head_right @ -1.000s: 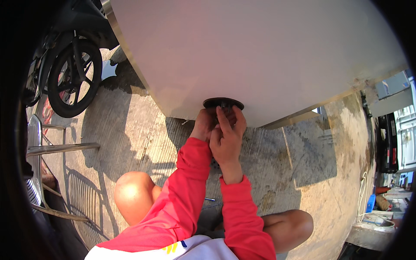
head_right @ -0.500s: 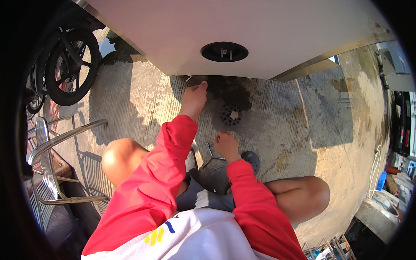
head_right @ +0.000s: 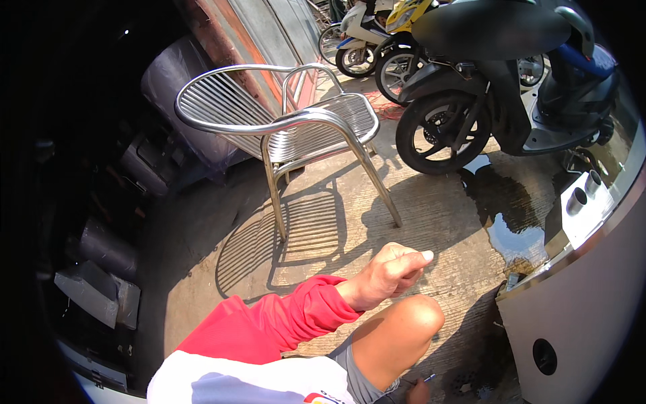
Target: The person sits on the ground and uses a wrench to tighten bolts on the underside of a white cabinet. They then stand up, open the cabinet door, and place a metal handle inside before closing the door.
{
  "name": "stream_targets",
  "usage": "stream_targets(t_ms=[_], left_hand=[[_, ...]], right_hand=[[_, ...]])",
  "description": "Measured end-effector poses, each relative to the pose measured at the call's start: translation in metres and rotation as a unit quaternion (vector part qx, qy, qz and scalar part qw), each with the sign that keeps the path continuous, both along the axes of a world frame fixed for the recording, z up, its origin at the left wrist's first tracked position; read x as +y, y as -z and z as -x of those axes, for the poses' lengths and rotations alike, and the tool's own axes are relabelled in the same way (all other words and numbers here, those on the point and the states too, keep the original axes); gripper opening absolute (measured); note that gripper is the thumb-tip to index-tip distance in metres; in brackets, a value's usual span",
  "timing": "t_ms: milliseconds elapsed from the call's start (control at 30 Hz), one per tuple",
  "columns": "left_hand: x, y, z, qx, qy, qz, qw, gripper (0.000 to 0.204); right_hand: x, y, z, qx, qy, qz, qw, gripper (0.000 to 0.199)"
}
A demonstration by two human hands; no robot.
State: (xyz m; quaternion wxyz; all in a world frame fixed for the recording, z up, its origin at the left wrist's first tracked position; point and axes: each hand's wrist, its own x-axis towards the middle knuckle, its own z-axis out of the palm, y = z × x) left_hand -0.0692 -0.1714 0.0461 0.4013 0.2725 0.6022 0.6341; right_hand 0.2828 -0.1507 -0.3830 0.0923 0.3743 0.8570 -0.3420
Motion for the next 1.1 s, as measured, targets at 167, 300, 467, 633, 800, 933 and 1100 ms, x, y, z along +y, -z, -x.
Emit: stream_targets(t_ms=[167,300,467,633,800,933,1100], left_hand=[[-0.013,0.071,-0.035,0.012,-0.059,-0.005,0.998,0.052],[0.039,0.072,-0.047,0.131,0.000,-0.019,0.991,0.057],[0.064,0.079,-0.049,0.062,0.008,-0.063,0.996,0.056],[0.059,0.080,-0.052,-0.014,-0.020,-0.058,0.998,0.055],[0.063,0.084,-0.060,-0.001,-0.003,-0.057,0.998,0.054],[0.064,0.085,-0.065,-0.013,-0.002,-0.064,0.998,0.055],[0.064,0.084,-0.065,-0.015,0.001,-0.043,0.999,0.056]], right_hand=[[0.079,-0.069,0.070,0.350,0.267,0.095,0.893,0.004],[0.121,-0.261,0.130,0.567,0.299,0.237,0.730,0.027],[0.129,-0.340,0.152,0.684,0.230,0.344,0.601,0.034],[0.127,-0.342,0.149,0.696,0.214,0.385,0.566,0.030],[0.124,-0.343,0.133,0.707,0.220,0.397,0.542,0.031],[0.123,-0.344,0.125,0.705,0.211,0.489,0.469,0.032],[0.123,-0.344,0.119,0.702,0.176,0.559,0.404,0.028]])
